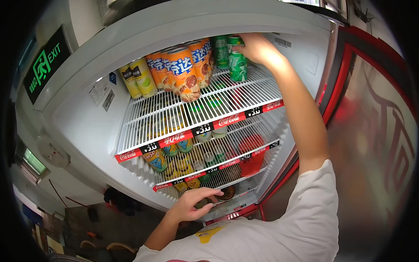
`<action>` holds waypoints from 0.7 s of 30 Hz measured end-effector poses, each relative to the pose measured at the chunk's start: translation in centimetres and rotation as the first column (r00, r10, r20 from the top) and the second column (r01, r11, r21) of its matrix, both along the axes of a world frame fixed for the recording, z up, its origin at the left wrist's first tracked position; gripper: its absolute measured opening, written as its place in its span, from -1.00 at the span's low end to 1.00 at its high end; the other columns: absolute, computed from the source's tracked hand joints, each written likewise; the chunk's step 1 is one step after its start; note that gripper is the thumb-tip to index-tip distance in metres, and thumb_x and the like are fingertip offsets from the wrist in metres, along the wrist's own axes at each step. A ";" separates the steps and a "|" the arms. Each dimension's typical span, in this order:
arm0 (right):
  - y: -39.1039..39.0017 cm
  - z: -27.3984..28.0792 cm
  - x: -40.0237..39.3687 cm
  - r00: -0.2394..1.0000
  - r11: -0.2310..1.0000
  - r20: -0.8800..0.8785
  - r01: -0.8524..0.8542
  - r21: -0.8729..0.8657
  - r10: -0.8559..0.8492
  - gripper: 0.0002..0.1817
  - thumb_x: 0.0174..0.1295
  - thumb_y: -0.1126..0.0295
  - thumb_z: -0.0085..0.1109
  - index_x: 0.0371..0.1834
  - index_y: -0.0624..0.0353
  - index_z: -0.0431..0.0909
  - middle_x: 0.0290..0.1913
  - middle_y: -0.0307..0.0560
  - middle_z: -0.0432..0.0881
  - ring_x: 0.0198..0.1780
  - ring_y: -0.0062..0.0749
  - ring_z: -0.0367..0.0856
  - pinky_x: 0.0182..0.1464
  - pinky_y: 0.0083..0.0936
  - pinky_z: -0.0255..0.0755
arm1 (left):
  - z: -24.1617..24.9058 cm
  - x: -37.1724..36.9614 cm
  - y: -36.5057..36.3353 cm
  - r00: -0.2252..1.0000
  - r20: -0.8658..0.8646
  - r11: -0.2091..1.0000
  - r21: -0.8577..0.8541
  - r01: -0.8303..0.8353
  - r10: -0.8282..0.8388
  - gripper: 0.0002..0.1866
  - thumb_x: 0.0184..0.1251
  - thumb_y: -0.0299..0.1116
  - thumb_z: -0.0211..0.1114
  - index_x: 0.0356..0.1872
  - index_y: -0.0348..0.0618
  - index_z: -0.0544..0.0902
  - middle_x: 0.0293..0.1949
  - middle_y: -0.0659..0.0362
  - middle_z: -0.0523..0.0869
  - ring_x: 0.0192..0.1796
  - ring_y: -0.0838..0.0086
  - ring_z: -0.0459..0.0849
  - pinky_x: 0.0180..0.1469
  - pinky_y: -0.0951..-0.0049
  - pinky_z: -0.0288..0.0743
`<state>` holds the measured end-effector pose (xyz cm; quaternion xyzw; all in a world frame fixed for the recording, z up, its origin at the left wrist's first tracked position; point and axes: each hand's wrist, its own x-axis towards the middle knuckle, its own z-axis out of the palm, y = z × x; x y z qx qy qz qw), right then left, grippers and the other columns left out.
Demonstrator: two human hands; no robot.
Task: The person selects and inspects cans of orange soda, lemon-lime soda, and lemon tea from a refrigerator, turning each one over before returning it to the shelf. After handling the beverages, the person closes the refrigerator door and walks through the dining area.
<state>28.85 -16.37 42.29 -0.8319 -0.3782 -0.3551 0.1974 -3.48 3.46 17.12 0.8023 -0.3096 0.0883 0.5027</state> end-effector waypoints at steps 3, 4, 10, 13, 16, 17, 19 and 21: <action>2.1 1.2 0.8 0.984 0.968 0.069 0.175 -0.181 -0.165 -0.55 0.21 0.41 0.33 0.18 0.25 0.54 0.12 0.21 0.64 0.21 0.09 0.58 0.22 -0.11 0.48 | -0.2 -0.2 0.3 0.999 0.025 1.000 0.015 -0.021 0.021 -0.48 0.23 -0.59 0.26 0.27 -0.22 0.55 0.08 0.04 0.74 -0.11 0.29 0.79 0.01 0.34 0.63; 2.6 1.6 0.5 0.940 0.892 0.106 0.340 -0.298 -0.323 -0.57 0.23 0.46 0.28 0.18 0.27 0.54 0.14 0.21 0.63 0.21 0.10 0.58 0.21 -0.09 0.49 | -0.2 -0.4 0.5 0.999 0.042 0.999 0.017 -0.033 0.032 -0.48 0.22 -0.58 0.27 0.26 -0.21 0.56 0.06 0.05 0.75 -0.12 0.29 0.79 0.00 0.34 0.63; 4.4 -0.4 6.4 0.928 0.952 0.219 0.307 0.003 -0.300 -0.65 0.37 0.40 0.10 0.18 0.25 0.57 0.20 0.25 0.59 0.27 0.15 0.51 0.30 -0.09 0.38 | 0.0 -1.2 1.2 0.996 0.048 0.997 0.026 -0.076 0.075 -0.49 0.22 -0.58 0.28 0.25 -0.21 0.57 0.04 0.07 0.76 -0.12 0.30 0.79 -0.01 0.33 0.64; 5.0 -0.1 5.5 0.966 0.953 0.055 0.237 0.188 -0.251 -0.61 0.37 0.43 0.05 0.25 0.25 0.52 0.25 0.28 0.54 0.33 0.14 0.46 0.35 -0.12 0.35 | -0.3 -1.2 1.2 0.997 0.043 0.997 0.014 -0.071 0.070 -0.50 0.22 -0.58 0.28 0.24 -0.21 0.58 0.03 0.07 0.76 -0.12 0.30 0.79 -0.02 0.33 0.64; 4.7 0.2 6.5 0.967 0.962 -0.015 0.254 0.104 -0.254 -0.52 0.33 0.40 0.12 0.32 0.25 0.45 0.33 0.29 0.48 0.36 0.13 0.43 0.38 -0.14 0.33 | -0.2 -1.2 0.9 0.997 0.043 0.998 0.021 -0.064 0.063 -0.51 0.23 -0.58 0.27 0.23 -0.22 0.58 0.03 0.07 0.76 -0.12 0.30 0.79 -0.02 0.34 0.64; 4.5 0.2 7.0 0.966 0.961 -0.017 0.257 0.103 -0.256 -0.52 0.33 0.40 0.12 0.32 0.25 0.45 0.33 0.29 0.48 0.36 0.13 0.43 0.38 -0.14 0.33 | -0.3 -1.2 0.9 0.997 0.040 0.998 0.021 -0.061 0.060 -0.51 0.23 -0.58 0.27 0.23 -0.22 0.58 0.03 0.07 0.76 -0.12 0.30 0.79 -0.02 0.34 0.64; 3.9 0.0 8.0 0.923 0.849 0.062 0.374 -0.374 -0.379 -0.46 0.30 0.35 0.20 0.35 0.25 0.42 0.34 0.26 0.48 0.36 0.12 0.44 0.39 -0.15 0.32 | -0.6 -1.3 0.9 0.997 0.032 0.997 0.033 -0.072 0.071 -0.52 0.22 -0.58 0.28 0.22 -0.22 0.59 0.01 0.06 0.76 -0.12 0.29 0.79 -0.01 0.34 0.64; 3.0 -0.8 8.2 0.952 0.903 0.039 0.300 -0.307 -0.303 -0.45 0.27 0.39 0.21 0.34 0.31 0.41 0.33 0.28 0.48 0.36 0.12 0.45 0.37 -0.17 0.36 | -1.2 -1.7 1.1 0.995 -0.003 0.995 0.037 -0.095 0.095 -0.54 0.24 -0.55 0.28 0.22 -0.20 0.59 0.00 0.07 0.77 -0.10 0.30 0.79 0.00 0.34 0.64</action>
